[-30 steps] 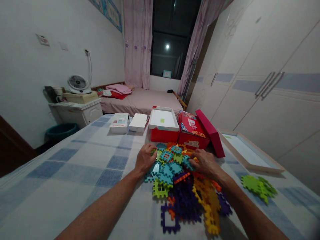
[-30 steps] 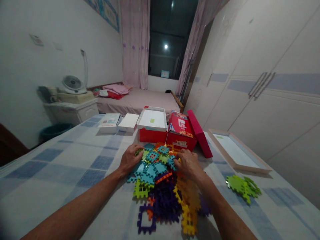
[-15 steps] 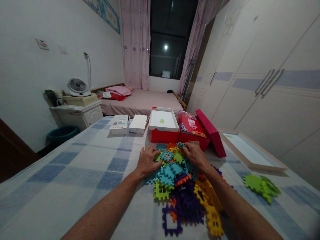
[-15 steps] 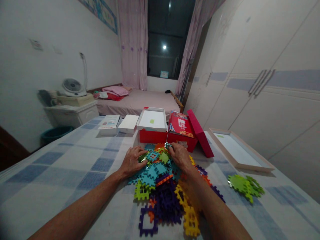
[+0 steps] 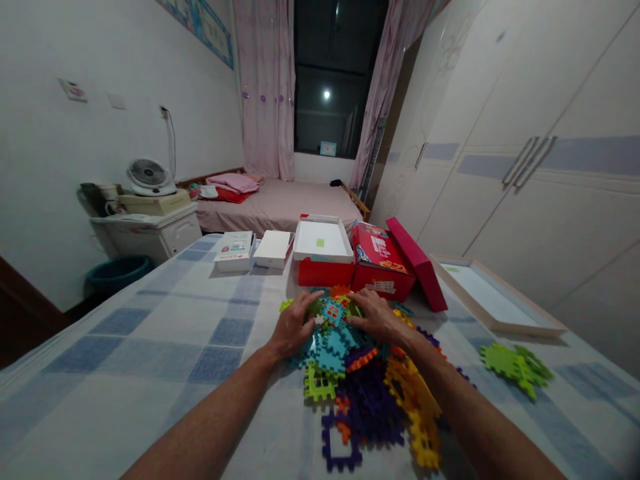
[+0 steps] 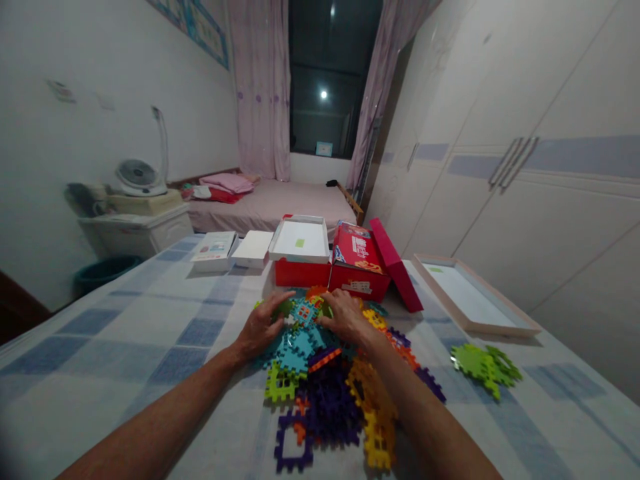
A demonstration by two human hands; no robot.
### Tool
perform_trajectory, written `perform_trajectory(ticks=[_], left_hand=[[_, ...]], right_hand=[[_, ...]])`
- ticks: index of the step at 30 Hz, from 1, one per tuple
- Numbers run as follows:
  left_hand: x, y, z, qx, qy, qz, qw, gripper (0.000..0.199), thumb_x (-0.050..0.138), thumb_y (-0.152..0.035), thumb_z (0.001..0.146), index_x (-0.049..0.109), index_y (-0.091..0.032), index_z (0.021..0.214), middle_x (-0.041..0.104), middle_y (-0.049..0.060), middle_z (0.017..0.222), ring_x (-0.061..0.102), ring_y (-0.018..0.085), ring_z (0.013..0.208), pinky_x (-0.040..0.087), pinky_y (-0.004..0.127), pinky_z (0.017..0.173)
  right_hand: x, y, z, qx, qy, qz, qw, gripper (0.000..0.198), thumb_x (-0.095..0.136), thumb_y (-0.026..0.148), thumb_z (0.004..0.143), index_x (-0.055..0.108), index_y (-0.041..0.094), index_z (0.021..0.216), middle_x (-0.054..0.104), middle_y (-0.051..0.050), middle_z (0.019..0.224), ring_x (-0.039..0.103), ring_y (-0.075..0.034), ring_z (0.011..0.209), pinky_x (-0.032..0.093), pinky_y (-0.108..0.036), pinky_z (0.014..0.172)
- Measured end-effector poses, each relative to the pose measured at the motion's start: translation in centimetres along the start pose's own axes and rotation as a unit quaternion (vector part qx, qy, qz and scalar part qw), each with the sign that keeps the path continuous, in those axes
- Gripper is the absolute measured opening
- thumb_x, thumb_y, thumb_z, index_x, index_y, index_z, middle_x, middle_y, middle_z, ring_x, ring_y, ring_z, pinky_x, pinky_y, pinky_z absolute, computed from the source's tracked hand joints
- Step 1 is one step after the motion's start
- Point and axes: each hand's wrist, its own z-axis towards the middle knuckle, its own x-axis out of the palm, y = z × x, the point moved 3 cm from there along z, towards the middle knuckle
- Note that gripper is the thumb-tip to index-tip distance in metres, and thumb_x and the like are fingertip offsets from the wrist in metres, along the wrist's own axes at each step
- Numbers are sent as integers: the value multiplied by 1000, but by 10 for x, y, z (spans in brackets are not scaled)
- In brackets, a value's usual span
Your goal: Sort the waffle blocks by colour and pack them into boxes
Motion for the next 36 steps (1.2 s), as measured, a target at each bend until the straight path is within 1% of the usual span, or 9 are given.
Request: perform_trajectory(ticks=[5, 8, 11, 14, 17, 23, 26, 30, 36], left_hand=[[-10, 10, 5, -86, -92, -45, 991, 48, 44, -8, 71, 60, -18, 115, 67, 4, 107, 62, 17, 96, 49, 31, 88], [-11, 16, 7, -124, -107, -30, 986, 35, 48, -12, 73, 65, -19, 103, 68, 4, 100, 63, 17, 89, 50, 31, 84], [-6, 19, 8, -123, -72, 24, 989, 26, 52, -18, 76, 66, -19, 98, 69, 4, 94, 63, 19, 88, 49, 34, 85], [1, 16, 7, -73, -15, 97, 992, 25, 57, -21, 76, 68, -18, 98, 67, 7, 94, 61, 23, 95, 48, 37, 88], [5, 12, 5, -34, 36, 146, 988, 23, 60, -22, 75, 69, -17, 95, 67, 10, 102, 59, 25, 100, 46, 39, 90], [8, 15, 5, -6, 67, 155, 986, 22, 60, -21, 77, 69, -17, 96, 66, 10, 113, 56, 27, 110, 39, 45, 100], [10, 17, 4, -7, 75, 133, 988, 19, 59, -21, 79, 69, -19, 95, 67, 8, 110, 57, 25, 107, 38, 44, 100], [9, 15, 4, -2, 77, 117, 990, 20, 56, -25, 85, 70, -22, 99, 68, 6, 106, 58, 23, 103, 39, 43, 99], [10, 7, 4, 27, 119, 180, 976, 27, 51, -26, 89, 69, -25, 108, 63, 7, 122, 54, 26, 113, 36, 48, 99]], right_hand=[[-5, 3, -5, -42, 11, 93, 995, 28, 60, 22, 79, 65, 18, 106, 62, -6, 100, 56, -21, 93, 42, -31, 82], [-12, -2, -2, -34, 29, 143, 989, 18, 53, 15, 78, 65, 17, 92, 64, -3, 89, 58, -17, 82, 42, -27, 74], [-14, -4, 11, -14, 9, 97, 995, 17, 51, 15, 79, 64, 14, 90, 63, -6, 91, 57, -18, 83, 41, -27, 75], [-9, -1, 27, -12, 19, 65, 998, 19, 54, 16, 77, 63, 14, 94, 63, -8, 100, 56, -19, 90, 40, -28, 78], [-1, 5, 37, -16, 46, 73, 996, 20, 56, 19, 78, 62, 15, 96, 65, -7, 96, 57, -19, 85, 40, -27, 73], [-1, 10, 33, -29, 44, 70, 996, 20, 60, 19, 77, 60, 15, 96, 59, -7, 96, 54, -18, 87, 40, -27, 76], [-8, 12, 20, -49, 12, 87, 995, 18, 59, 14, 77, 57, 16, 95, 56, -5, 95, 53, -17, 87, 40, -27, 78], [-18, 16, -7, -117, -82, 149, 979, 16, 49, 5, 79, 54, 18, 88, 53, -4, 91, 52, -16, 85, 43, -28, 77], [-24, 19, -46, -159, -206, 133, 956, 30, 36, 6, 89, 57, 20, 106, 54, -9, 100, 55, -18, 94, 46, -32, 81]])
